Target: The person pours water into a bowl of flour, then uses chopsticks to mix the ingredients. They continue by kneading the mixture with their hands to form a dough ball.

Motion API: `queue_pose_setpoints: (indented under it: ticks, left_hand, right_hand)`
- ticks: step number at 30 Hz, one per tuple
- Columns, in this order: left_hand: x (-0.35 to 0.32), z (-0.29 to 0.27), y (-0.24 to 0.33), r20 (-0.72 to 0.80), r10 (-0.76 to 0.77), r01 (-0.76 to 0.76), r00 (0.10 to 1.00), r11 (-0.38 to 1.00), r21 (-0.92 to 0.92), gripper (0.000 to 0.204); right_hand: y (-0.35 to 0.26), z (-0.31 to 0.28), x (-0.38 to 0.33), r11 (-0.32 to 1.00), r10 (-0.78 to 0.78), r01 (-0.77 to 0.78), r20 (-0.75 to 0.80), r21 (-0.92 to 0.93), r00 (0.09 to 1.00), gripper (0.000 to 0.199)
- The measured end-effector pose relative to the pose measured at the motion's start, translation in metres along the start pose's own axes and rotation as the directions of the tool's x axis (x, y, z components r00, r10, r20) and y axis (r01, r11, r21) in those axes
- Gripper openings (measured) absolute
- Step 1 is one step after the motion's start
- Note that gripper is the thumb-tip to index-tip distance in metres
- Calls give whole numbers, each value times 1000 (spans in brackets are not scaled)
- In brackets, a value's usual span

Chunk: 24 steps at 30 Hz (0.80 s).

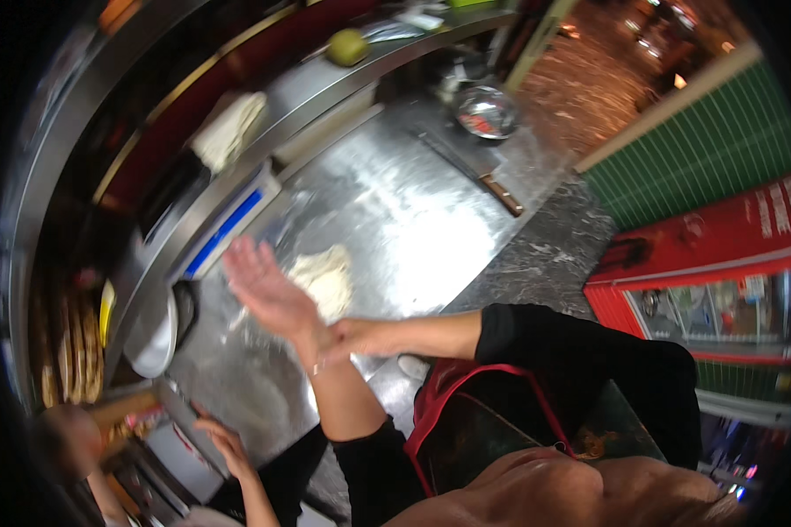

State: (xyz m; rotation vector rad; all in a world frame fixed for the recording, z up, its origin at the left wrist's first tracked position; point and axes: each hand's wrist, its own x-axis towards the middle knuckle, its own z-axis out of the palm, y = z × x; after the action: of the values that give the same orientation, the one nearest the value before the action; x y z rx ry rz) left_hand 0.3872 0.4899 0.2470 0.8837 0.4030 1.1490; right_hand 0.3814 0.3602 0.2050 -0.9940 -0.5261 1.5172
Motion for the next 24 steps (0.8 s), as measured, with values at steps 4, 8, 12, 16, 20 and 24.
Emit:
queue_pose_setpoints:
  ticks: [4, 8, 12, 16, 20, 24]
  left_hand:
    - [-4, 11, 8, 111, 211, -238, 971, 885, 400, 52]
    - [-28, -7, 12, 254, 154, -281, 955, 749, 600, 54]
    - [-86, -9, -30, 626, 186, -602, 758, 570, 559, 67]
    - [-75, -40, -49, 562, 22, -518, 827, 420, 746, 55]
    - [-43, -86, -61, 350, 39, -349, 936, 232, 908, 49]
    - [-38, -136, -62, 110, -29, -100, 993, 234, 967, 51]
  right_hand:
    - [-21, -6, -11, 976, 66, -30, 158, -216, 985, 52]
    - [-32, -32, 19, 952, -199, 254, -287, 170, 937, 44]
    - [-14, -45, 49, 704, -328, 477, -356, 526, 875, 66]
    - [-6, -47, 46, 926, -154, 203, -173, 318, 973, 78]
    - [-15, -53, 42, 968, -118, 169, -256, 187, 959, 69]
    - [-15, -87, 54, 850, -456, 161, -545, -502, 704, 53]
